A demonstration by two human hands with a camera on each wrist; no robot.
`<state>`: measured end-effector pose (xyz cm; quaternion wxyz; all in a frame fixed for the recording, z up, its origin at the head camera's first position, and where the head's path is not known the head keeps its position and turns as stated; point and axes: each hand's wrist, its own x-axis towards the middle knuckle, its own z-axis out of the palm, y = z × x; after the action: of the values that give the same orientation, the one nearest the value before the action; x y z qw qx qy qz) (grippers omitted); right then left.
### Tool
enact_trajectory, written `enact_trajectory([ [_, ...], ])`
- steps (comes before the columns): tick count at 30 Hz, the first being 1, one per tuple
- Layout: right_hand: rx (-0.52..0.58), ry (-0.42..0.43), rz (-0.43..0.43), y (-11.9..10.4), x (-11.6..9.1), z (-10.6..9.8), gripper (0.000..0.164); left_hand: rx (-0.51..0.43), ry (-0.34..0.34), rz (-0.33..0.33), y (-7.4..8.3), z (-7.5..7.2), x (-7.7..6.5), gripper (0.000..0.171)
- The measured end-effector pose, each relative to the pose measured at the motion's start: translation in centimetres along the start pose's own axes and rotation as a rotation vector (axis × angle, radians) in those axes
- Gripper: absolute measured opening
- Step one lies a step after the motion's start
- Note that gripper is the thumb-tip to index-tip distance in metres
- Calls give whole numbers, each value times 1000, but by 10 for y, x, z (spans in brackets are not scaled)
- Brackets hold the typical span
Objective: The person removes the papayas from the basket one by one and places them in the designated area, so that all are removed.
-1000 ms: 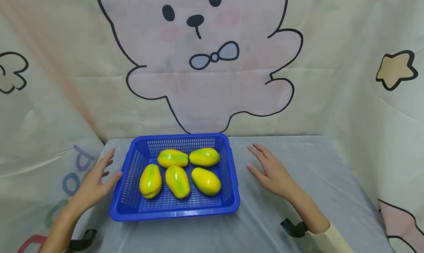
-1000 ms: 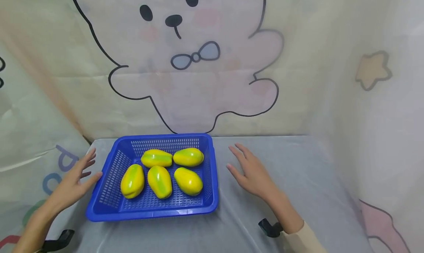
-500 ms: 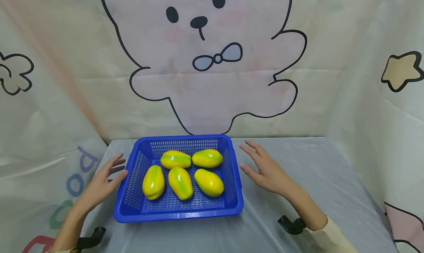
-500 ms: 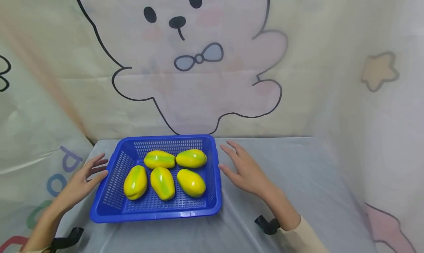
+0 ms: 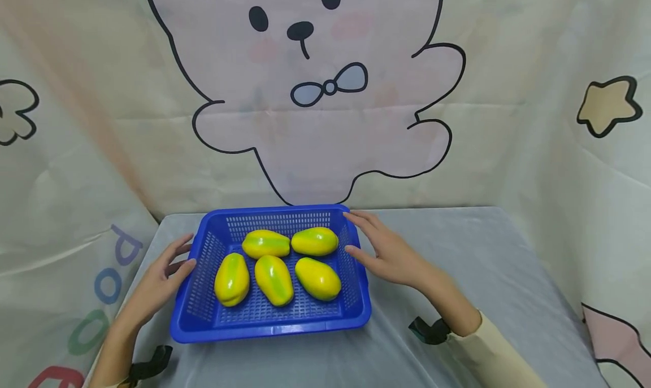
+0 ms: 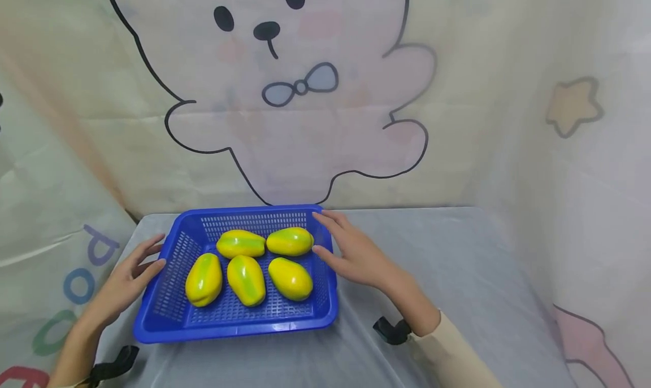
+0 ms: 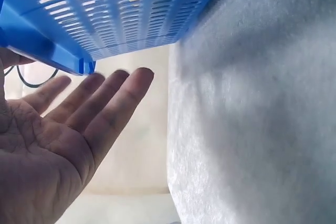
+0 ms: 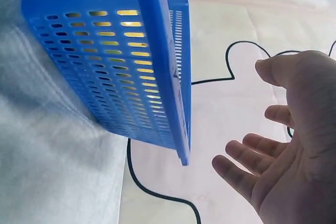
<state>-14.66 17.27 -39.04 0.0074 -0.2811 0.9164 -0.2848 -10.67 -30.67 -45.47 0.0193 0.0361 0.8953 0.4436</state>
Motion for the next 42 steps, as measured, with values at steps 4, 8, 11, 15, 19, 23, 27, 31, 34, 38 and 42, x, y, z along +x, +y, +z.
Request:
enact_trajectory([
  [4,15,-48,-2,-6,9,2,69,-24,8,-2,1,3,-1,71],
  [8,12,-115,-5,-13,18,5,69,-41,9,-6,3,4,-1,69],
  [11,10,-153,-7,-17,24,8,68,-56,5,-19,3,4,-1,69],
  [15,13,-192,-10,-21,30,13,67,-86,-12,-52,1,5,1,68],
  [19,23,-232,11,-25,33,19,66,-138,-46,-81,-2,5,3,68],
  [23,21,-278,13,-28,37,28,68,-227,-79,-101,-5,2,3,68],
  [27,2,-316,-6,-32,44,36,68,-303,-89,-109,-7,0,3,68],
  [31,-25,-357,-27,-38,50,38,63,-337,-82,-124,-8,-1,4,71],
  [34,-57,-395,-38,-41,54,38,60,-353,-80,-129,-8,-1,5,72],
  [38,-95,-450,-18,-43,59,40,57,-375,-90,-129,-8,-1,6,73],
  [42,-123,-520,8,-47,64,43,59,-400,-125,-133,-8,-2,6,69],
])
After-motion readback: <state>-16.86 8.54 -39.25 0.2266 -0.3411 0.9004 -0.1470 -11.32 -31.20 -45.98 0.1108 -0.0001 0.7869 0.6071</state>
